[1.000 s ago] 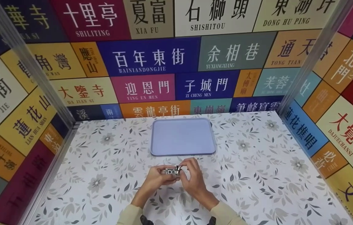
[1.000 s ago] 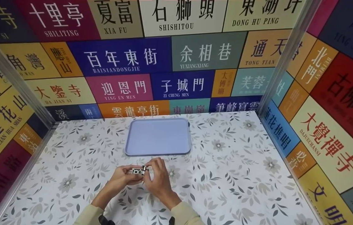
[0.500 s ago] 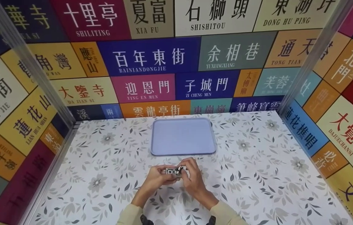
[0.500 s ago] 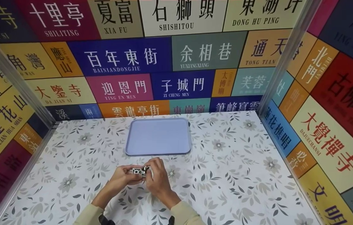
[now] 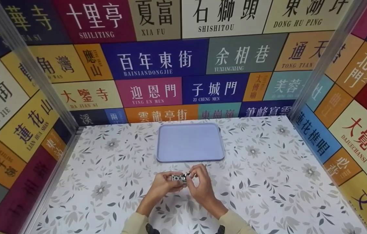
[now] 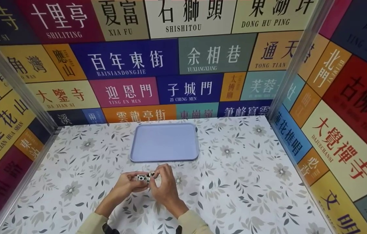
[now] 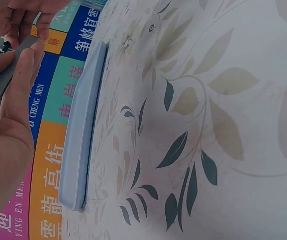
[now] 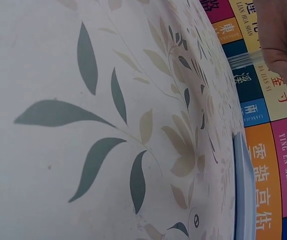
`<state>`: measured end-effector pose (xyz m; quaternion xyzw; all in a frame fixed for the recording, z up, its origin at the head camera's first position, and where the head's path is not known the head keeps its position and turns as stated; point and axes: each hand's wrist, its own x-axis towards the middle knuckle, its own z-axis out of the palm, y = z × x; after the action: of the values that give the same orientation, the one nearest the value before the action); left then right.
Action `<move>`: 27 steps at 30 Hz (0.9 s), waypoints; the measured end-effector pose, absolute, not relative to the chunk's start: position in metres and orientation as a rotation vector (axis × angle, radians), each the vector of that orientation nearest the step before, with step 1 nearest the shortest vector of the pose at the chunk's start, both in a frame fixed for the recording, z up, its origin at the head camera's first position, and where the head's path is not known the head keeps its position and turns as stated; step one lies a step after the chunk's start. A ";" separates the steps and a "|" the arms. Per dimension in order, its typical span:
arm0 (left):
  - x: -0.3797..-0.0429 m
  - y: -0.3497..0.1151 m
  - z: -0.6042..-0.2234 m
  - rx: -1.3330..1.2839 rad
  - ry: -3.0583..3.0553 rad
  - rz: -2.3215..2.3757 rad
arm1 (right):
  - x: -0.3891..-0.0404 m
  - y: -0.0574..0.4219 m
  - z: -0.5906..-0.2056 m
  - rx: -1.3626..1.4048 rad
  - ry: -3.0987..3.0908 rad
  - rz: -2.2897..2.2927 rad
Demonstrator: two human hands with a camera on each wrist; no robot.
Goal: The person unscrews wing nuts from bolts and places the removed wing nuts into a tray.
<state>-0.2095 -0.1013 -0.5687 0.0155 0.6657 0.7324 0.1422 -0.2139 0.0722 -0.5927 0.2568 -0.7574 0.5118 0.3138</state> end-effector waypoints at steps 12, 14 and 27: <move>-0.209 -0.100 -0.567 0.024 1.920 2.116 | -0.212 0.075 -0.595 0.623 -2.100 1.284; -0.209 -0.100 -0.567 0.022 1.923 2.115 | -0.213 0.075 -0.595 0.626 -2.097 1.279; -0.209 -0.099 -0.569 0.058 1.910 2.121 | -0.212 0.075 -0.593 0.718 -2.041 1.372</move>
<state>-0.2093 -0.0994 -0.5691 0.0200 0.6621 0.7353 0.1431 -0.2117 0.0747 -0.5925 0.2687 -0.7633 0.5134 0.2858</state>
